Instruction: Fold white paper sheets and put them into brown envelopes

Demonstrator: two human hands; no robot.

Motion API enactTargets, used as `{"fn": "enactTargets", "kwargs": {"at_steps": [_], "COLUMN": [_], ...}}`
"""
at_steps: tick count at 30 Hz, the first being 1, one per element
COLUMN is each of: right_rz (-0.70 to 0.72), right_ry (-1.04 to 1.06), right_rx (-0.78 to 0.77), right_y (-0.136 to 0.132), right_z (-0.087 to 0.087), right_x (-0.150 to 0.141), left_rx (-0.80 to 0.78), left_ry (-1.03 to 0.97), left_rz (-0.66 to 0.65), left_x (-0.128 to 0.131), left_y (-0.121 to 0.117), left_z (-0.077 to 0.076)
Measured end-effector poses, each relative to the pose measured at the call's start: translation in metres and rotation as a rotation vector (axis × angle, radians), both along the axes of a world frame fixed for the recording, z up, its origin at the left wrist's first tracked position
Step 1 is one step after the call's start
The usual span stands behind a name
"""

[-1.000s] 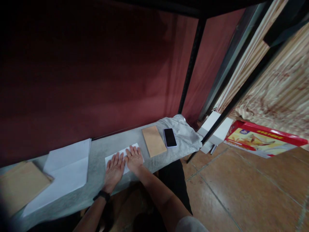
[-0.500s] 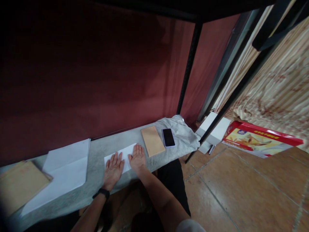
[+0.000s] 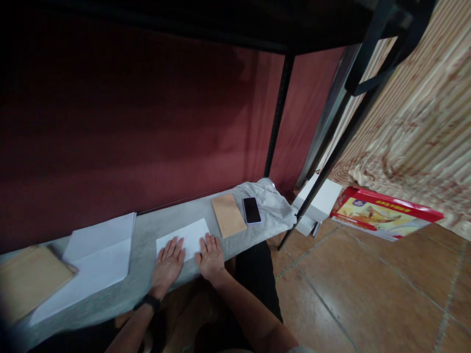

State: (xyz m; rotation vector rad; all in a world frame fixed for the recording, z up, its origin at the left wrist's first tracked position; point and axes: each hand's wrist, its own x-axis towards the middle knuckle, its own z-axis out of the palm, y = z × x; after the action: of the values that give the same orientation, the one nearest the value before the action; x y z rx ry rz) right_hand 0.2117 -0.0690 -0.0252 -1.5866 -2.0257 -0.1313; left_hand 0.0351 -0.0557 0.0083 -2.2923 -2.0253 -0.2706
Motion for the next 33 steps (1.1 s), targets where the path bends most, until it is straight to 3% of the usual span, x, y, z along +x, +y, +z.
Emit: {"fn": "enactTargets", "kwargs": {"at_steps": [7, 14, 21, 28, 33], "right_rz": [-0.018, -0.028, -0.034, -0.072, -0.053], "right_ry": [0.004, -0.02, -0.033, -0.04, -0.034], "right_rx": [-0.001, -0.118, -0.221, -0.325, -0.351], "right_y": [-0.015, -0.019, -0.019, -0.019, -0.021], "right_z": [0.002, 0.012, 0.021, 0.028, 0.035], "right_x": [0.007, 0.007, 0.007, 0.003, 0.005], "left_rx": [0.111, 0.15, 0.152, 0.157, 0.123], "left_ry": [-0.062, -0.094, -0.086, -0.103, -0.022], "left_rz": [0.082, 0.15, -0.105, -0.144, -0.115], "left_x": [-0.014, -0.007, 0.021, 0.005, 0.012], "left_y": [-0.046, -0.053, -0.061, -0.063, -0.069], "left_z": [-0.014, -0.01, -0.007, -0.015, -0.006]}}
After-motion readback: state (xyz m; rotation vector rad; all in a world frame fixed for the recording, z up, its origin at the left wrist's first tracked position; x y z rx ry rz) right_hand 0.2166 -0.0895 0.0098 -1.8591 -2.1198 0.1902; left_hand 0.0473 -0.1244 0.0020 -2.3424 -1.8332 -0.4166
